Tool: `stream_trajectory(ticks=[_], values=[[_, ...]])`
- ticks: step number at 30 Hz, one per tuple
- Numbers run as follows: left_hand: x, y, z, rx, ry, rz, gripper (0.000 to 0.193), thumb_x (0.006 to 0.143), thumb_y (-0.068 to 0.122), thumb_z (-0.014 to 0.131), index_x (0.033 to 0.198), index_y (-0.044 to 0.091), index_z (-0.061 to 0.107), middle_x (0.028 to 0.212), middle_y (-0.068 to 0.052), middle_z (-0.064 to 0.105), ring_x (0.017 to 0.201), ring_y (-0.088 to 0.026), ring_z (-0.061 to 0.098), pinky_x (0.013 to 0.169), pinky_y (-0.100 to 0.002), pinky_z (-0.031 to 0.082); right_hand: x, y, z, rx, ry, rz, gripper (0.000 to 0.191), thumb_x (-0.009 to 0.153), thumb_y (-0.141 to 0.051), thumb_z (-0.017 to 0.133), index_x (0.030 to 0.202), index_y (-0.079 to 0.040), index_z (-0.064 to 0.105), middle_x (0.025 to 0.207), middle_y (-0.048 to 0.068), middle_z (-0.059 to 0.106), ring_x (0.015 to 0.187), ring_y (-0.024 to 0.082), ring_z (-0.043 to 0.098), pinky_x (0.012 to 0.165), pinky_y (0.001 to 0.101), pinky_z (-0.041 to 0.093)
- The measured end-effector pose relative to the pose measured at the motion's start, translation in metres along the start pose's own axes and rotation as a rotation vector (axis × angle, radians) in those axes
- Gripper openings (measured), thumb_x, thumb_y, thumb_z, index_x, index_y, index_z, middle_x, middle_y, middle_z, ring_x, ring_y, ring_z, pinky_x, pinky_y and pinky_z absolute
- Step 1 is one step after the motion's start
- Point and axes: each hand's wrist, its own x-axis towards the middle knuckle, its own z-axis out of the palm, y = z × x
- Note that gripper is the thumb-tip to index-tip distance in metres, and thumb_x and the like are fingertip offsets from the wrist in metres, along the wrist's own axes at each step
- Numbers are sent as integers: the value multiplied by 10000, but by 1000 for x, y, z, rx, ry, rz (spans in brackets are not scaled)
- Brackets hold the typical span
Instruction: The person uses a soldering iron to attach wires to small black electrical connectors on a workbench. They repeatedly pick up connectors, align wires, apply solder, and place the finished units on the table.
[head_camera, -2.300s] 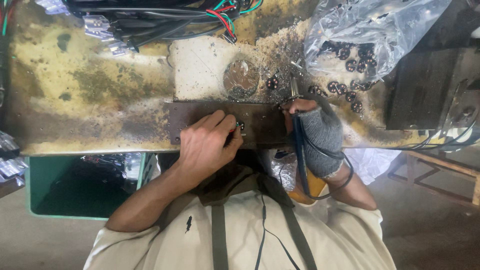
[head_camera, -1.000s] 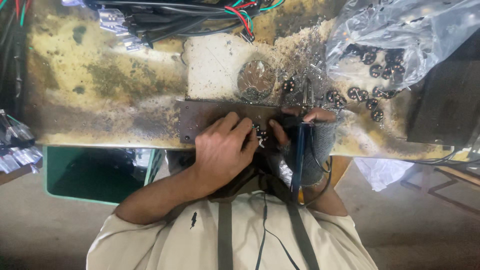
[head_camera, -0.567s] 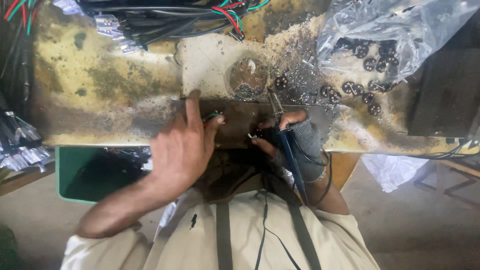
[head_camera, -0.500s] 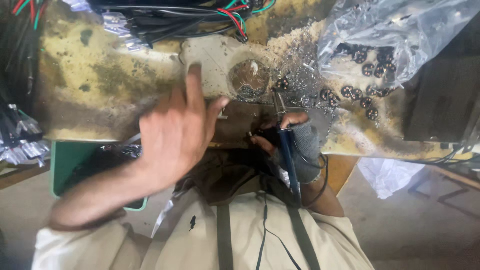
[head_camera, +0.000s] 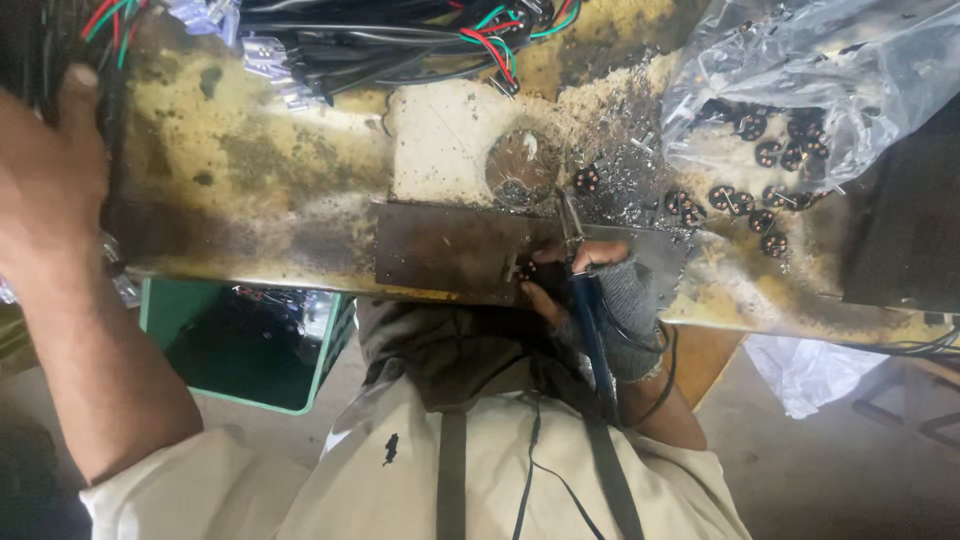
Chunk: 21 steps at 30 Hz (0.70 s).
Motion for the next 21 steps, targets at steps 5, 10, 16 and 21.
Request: stream_trajectory(ticks=[5, 10, 16, 21], values=[[-8, -7, -5, 176, 268, 253, 589, 907, 417, 796, 1168, -68, 588, 950, -162, 720, 789, -283, 719, 661, -327, 581, 5, -5, 4, 20, 39, 53, 571, 850, -42, 894, 1122, -69, 393, 1043, 67, 690, 953, 152, 702, 832, 253, 552], [6, -33, 13, -81, -102, -5, 656, 843, 469, 857, 1118, -69, 602, 922, -172, 702, 729, -297, 693, 636, -378, 562, 0, -6, 8, -44, 105, 34, 606, 798, 24, 898, 1131, -51, 397, 1015, 132, 626, 933, 200, 658, 823, 288, 526], [28, -66, 43, -286, -335, -350, 691, 798, 507, 904, 1069, -68, 632, 923, -173, 694, 708, -299, 680, 629, -434, 553, 1, -5, 5, 34, 71, 71, 621, 865, 27, 877, 1162, -71, 342, 1090, 116, 670, 998, 184, 683, 872, 274, 536], [19, -36, 17, -87, -139, -166, 725, 776, 402, 892, 1180, -132, 615, 1056, -225, 677, 928, -343, 662, 828, -496, 507, 3, -3, 7, 57, 53, 34, 611, 859, 24, 868, 1160, -69, 344, 1082, 117, 677, 1003, 180, 699, 856, 269, 554]])
